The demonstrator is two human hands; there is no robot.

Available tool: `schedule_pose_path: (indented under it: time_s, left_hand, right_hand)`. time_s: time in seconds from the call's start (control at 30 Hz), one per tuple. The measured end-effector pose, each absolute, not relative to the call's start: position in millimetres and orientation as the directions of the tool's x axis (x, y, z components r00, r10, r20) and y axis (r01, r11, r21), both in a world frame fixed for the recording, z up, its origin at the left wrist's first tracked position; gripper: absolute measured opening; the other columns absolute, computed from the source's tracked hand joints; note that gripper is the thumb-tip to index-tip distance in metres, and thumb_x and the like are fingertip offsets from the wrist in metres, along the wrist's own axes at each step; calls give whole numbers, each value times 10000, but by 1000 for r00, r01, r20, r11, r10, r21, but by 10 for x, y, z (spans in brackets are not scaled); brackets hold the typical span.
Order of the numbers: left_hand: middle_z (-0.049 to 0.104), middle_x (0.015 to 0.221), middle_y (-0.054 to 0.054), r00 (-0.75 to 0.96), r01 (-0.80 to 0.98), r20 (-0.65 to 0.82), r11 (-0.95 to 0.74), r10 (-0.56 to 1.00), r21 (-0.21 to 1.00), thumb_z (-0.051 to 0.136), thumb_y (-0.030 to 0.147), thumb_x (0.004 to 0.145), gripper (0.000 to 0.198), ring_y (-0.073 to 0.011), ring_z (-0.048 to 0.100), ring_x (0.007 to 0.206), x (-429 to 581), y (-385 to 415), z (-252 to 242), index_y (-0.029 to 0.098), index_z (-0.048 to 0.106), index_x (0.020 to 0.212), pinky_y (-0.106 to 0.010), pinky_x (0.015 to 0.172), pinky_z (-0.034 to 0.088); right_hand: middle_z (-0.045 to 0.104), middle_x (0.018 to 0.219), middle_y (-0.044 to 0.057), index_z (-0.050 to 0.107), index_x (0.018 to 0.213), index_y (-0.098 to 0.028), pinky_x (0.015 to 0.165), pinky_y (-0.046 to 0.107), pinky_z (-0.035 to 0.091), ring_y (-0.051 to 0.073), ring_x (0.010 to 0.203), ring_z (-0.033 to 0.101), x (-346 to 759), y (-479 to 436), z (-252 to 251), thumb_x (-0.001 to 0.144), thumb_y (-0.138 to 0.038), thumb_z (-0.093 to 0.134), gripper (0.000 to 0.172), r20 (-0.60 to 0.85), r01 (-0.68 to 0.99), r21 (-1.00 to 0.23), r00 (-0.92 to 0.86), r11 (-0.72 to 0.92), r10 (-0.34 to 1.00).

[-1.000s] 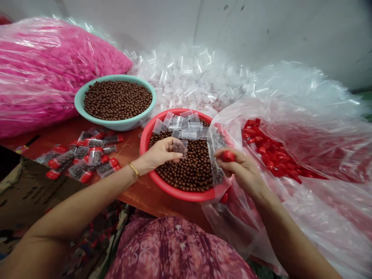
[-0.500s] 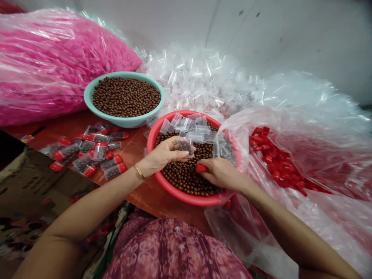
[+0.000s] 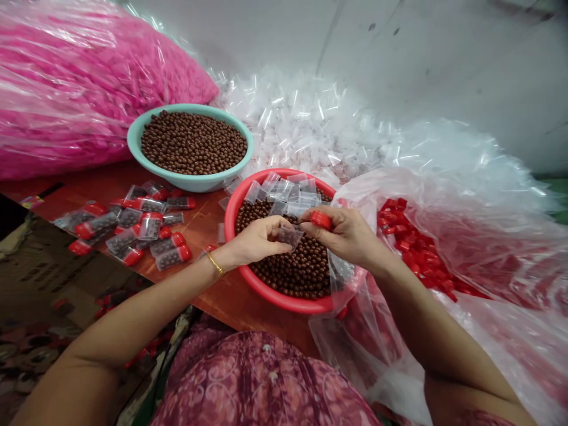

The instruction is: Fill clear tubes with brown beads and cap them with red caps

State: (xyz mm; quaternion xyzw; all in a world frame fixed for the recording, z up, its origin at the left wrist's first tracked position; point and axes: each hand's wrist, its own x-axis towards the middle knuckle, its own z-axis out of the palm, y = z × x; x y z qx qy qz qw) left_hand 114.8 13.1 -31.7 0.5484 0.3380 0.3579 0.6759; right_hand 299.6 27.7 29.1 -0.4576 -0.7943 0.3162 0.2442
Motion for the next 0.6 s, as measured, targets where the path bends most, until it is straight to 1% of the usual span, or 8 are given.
schedule_pose_path:
  time_s: [0.17, 0.3, 0.37, 0.47, 0.53, 0.6]
  left_hand:
    - [601, 836, 6, 520, -45, -36, 70, 853, 997, 633, 95, 685, 220, -115, 582, 792, 1145, 134, -357, 137, 555, 887, -296, 809, 452]
    - [598, 835, 10, 527, -34, -25, 51, 849, 998, 631, 106, 695, 233, -112, 575, 781, 1145, 128, -347, 140, 561, 915, -284, 776, 450]
    - [601, 850, 3, 536, -70, -7, 52, 844, 996, 621, 98, 696, 235, -110, 577, 794, 1142, 122, -336, 136, 558, 919, -281, 785, 449]
    - [609, 884, -10, 520, -133, 33, 43, 854, 990, 612, 79, 687, 241, -115, 586, 833, 1126, 105, -319, 140, 555, 913, -281, 819, 454]
    - [611, 901, -16, 499, -165, 75, 10, 863, 986, 611, 81, 689, 236, -120, 587, 857, 1110, 91, -311, 146, 555, 909, -283, 840, 455]
    - [611, 912, -20, 502, -192, 122, -27, 856, 981, 610, 99, 701, 223, -125, 585, 873, 1097, 83, -306, 148, 556, 912, -290, 855, 454]
  right_hand:
    - [551, 594, -13, 603, 645, -182, 561, 231, 395, 121, 600, 505, 2956, 294, 283, 766, -371, 630, 226, 15, 584, -728, -510, 359, 860]
    - [599, 629, -6, 632, 661, -179, 568, 238, 406, 127, 615, 523, 2947, 290, 282, 742, -419, 656, 254, -11, 533, -783, -528, 321, 849]
    - [609, 645, -1, 658, 700, -174, 573, 244, 408, 125, 609, 523, 2953, 289, 272, 731, -439, 662, 267, 4, 494, -821, -497, 287, 868]
    - [573, 606, -11, 663, 706, -170, 551, 242, 391, 109, 568, 486, 3009, 282, 228, 702, -456, 684, 287, 11, 473, -857, -379, 204, 925]
    - [531, 566, -23, 648, 682, -165, 523, 233, 366, 96, 539, 450, 3068, 262, 181, 670, -472, 706, 313, -40, 480, -868, -320, 126, 947]
    - [515, 563, -29, 641, 707, -160, 501, 224, 348, 86, 529, 435, 3123, 229, 127, 657, -488, 711, 339, -112, 474, -880, -285, 38, 952]
